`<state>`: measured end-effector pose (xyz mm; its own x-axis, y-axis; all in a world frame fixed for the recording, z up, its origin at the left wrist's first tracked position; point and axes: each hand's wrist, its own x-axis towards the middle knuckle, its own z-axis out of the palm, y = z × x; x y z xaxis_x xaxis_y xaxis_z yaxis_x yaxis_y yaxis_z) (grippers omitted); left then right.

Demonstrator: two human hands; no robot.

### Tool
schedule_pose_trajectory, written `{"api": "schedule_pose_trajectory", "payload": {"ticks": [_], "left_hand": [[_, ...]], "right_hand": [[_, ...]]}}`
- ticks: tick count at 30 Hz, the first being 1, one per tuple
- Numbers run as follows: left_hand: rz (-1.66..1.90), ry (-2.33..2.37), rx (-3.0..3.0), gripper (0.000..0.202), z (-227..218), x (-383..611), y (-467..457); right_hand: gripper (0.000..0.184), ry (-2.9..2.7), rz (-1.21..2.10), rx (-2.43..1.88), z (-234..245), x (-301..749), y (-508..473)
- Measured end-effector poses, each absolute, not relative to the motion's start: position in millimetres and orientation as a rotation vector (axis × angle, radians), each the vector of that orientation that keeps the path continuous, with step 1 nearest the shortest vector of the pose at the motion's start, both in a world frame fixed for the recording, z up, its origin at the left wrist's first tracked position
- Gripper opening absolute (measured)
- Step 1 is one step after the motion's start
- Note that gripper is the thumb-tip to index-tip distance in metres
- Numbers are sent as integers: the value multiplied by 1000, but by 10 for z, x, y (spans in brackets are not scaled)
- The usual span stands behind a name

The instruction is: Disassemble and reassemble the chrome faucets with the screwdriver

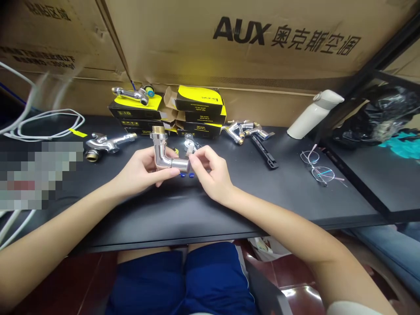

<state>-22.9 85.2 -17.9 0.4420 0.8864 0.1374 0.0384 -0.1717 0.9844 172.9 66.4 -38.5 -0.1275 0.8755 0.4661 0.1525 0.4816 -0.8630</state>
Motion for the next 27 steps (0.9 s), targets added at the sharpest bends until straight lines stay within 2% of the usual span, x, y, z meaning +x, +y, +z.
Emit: {"api": "schedule_pose_trajectory", "payload": {"ticks": [3, 9, 20, 27], "left_hand": [[996, 836, 1526, 37, -157, -241, 864], [1046, 852, 1495, 30, -111, -262, 881], [1098, 950, 1538, 28, -114, -221, 883], [999, 924, 1591, 30, -162, -222, 889]], "right_hand": [[13, -1609, 686, -869, -369, 1723, 630], [34, -1774, 532, -816, -357, 1723, 605], [32, -1758, 360, -748, -424, 1729, 642], [35, -1704, 436, -605, -440, 1739, 603]]}}
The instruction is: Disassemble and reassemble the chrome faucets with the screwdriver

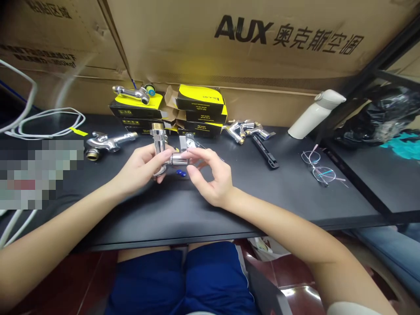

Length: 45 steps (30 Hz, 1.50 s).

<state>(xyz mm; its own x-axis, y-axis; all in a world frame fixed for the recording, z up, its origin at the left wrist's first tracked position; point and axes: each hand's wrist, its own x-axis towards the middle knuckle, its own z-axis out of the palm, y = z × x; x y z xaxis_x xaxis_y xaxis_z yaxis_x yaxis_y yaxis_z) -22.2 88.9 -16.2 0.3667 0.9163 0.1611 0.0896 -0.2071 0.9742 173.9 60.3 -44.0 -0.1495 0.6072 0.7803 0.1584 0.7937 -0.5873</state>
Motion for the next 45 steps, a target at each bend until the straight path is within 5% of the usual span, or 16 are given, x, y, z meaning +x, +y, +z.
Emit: {"api": "schedule_pose_trajectory", "payload": {"ticks": [11, 16, 20, 28, 37, 45], "left_hand": [[1103, 896, 1431, 30, -128, -205, 876], [1077, 902, 1476, 31, -176, -200, 882], [1007, 935, 1701, 30, -220, -213, 851], [1003, 919, 1843, 27, -197, -234, 819], [943, 901, 1397, 30, -68, -238, 884], [844, 930, 1423, 36, -100, -235, 880]], "right_hand": [[29, -1747, 463, -800, -413, 1728, 654], [41, -1785, 510, -879, -407, 1746, 676], [53, -1780, 671, -944, -389, 1754, 707], [37, -1725, 1092, -847, -395, 1753, 684], [115, -2213, 587, -627, -448, 1824, 768], [69, -2253, 371, -519, -407, 1816, 778]]}}
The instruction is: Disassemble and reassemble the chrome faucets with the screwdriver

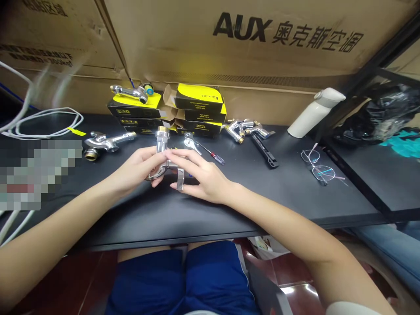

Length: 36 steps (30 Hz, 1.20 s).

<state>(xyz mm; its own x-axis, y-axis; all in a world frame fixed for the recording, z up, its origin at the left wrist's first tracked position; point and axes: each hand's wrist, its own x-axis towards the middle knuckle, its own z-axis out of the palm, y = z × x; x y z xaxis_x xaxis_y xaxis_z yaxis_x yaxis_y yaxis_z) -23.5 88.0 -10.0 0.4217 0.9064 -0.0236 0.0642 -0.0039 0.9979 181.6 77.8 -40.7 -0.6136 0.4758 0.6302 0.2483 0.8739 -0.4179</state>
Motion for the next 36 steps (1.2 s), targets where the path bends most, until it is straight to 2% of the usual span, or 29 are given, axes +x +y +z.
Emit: {"api": "schedule_pose_trajectory", "payload": {"ticks": [6, 13, 19, 24, 29, 36], "left_hand": [[770, 862, 1558, 37, -125, -229, 848], [819, 859, 1679, 35, -130, -226, 799], [862, 926, 1893, 30, -140, -246, 777], [849, 967, 2062, 26, -162, -262, 790], [869, 964, 2037, 27, -156, -257, 797], [993, 1021, 2094, 28, -167, -284, 826]], "right_hand": [[60, -2101, 191, -447, -395, 1799, 761], [58, -1868, 541, -661, -411, 1763, 659], [31, -1712, 731, -738, -385, 1753, 698], [40, -1658, 926, -934, -366, 1736, 722], [39, -1632, 1127, -886, -375, 1737, 750], [70, -1516, 1517, -769, -426, 1774, 830]]}}
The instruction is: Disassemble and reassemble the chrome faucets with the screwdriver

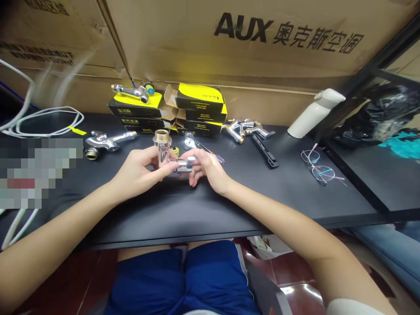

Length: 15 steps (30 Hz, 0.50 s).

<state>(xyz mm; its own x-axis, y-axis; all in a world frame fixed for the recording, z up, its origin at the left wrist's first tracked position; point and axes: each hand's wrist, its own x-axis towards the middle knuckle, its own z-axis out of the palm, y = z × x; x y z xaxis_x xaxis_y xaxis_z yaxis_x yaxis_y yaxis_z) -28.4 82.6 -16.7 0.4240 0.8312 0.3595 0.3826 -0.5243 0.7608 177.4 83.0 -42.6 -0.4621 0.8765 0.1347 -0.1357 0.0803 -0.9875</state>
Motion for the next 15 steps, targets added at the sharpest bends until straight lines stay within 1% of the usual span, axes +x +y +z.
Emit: {"api": "schedule_pose_trajectory", "payload": {"ticks": [2, 5, 9, 12, 15], "left_hand": [[1010, 1013, 2086, 29, -171, -291, 833], [998, 1009, 2048, 30, -169, -289, 834], [1035, 1010, 1976, 28, -139, -274, 823], [1068, 993, 1907, 27, -109, -267, 822], [1063, 987, 1881, 28, -103, -271, 838]], "right_hand": [[68, -1479, 1599, -766, -427, 1772, 837], [60, -1465, 1691, -764, -409, 1769, 842], [52, -1469, 1733, -707, -373, 1780, 843], [51, -1476, 1733, -683, -359, 1785, 835], [55, -1467, 1719, -685, -357, 1775, 830]]}}
